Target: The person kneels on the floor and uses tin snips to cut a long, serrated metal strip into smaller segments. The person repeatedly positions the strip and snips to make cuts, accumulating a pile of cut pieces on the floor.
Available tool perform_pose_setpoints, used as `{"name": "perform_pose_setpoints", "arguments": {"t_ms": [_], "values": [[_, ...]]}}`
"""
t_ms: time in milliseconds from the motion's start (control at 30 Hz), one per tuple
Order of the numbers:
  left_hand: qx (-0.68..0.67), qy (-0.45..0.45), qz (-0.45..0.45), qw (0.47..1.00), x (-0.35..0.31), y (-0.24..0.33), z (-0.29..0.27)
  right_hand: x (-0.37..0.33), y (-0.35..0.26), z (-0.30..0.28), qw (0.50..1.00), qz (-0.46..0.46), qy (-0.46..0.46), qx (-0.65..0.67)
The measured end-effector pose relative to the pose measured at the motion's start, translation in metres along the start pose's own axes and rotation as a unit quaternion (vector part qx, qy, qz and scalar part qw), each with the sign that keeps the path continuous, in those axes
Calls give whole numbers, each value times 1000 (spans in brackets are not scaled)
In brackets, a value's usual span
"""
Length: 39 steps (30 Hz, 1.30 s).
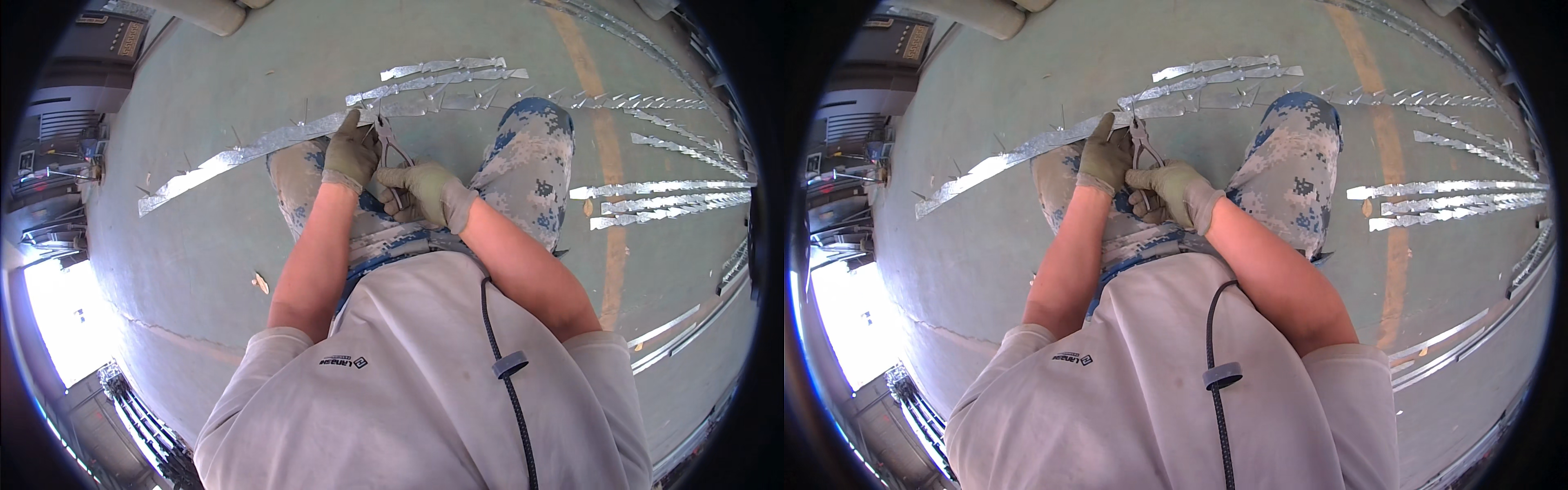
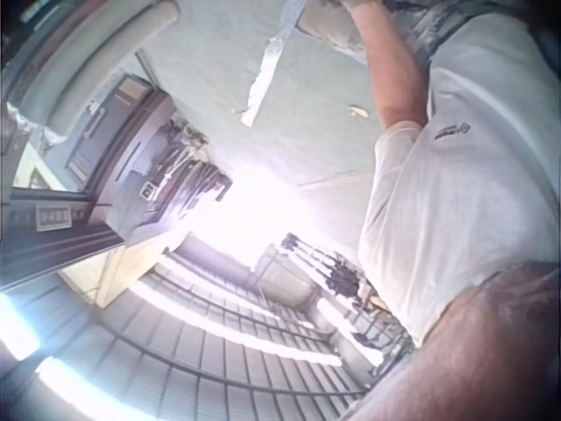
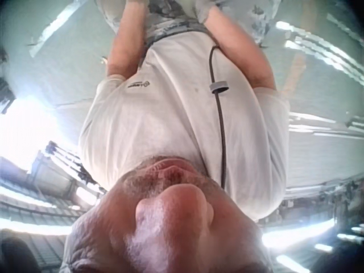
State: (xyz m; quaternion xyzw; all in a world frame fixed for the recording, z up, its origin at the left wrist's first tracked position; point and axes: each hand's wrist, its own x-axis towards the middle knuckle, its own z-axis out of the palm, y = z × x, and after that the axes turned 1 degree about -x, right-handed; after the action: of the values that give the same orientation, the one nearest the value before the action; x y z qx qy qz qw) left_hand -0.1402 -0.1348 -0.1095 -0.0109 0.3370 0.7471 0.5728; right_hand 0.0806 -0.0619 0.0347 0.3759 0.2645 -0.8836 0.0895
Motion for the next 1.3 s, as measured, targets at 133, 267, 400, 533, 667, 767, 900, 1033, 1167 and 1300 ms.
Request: {"name": "perform_pose_setpoints", "arguments": {"t_ms": [133,267,400,533,667,767,900,1033,1167,1300], "values": [[122,50,41,990,-11,-11,52,3,13,-7,998,-28,-16,57],[28,155,15,987,-26,-7,82,10,13,-11,995,-13,-30,90],[174,25,-56,983,-2,-21,12,11,11,-4,999,-13,18,39],[136,104,-136,976,-30,-20,114,10,6,2,998,-10,54,29],[120,118,-167,971,-26,-20,108,7,5,5,998,-26,63,5],[93,109,-119,982,-28,-24,113,8,4,10,996,-30,82,-18],[-35,22,-110,993,-25,-31,102,7,0,22,981,-50,158,-100],[-153,-22,-136,979,-22,-33,88,8,-2,30,967,-83,187,-153],[36,39,-101,994,-22,-32,97,15,-1,9,993,-47,96,-57],[94,63,-98,989,-27,-33,102,27,6,-13,999,-5,33,4]]}}
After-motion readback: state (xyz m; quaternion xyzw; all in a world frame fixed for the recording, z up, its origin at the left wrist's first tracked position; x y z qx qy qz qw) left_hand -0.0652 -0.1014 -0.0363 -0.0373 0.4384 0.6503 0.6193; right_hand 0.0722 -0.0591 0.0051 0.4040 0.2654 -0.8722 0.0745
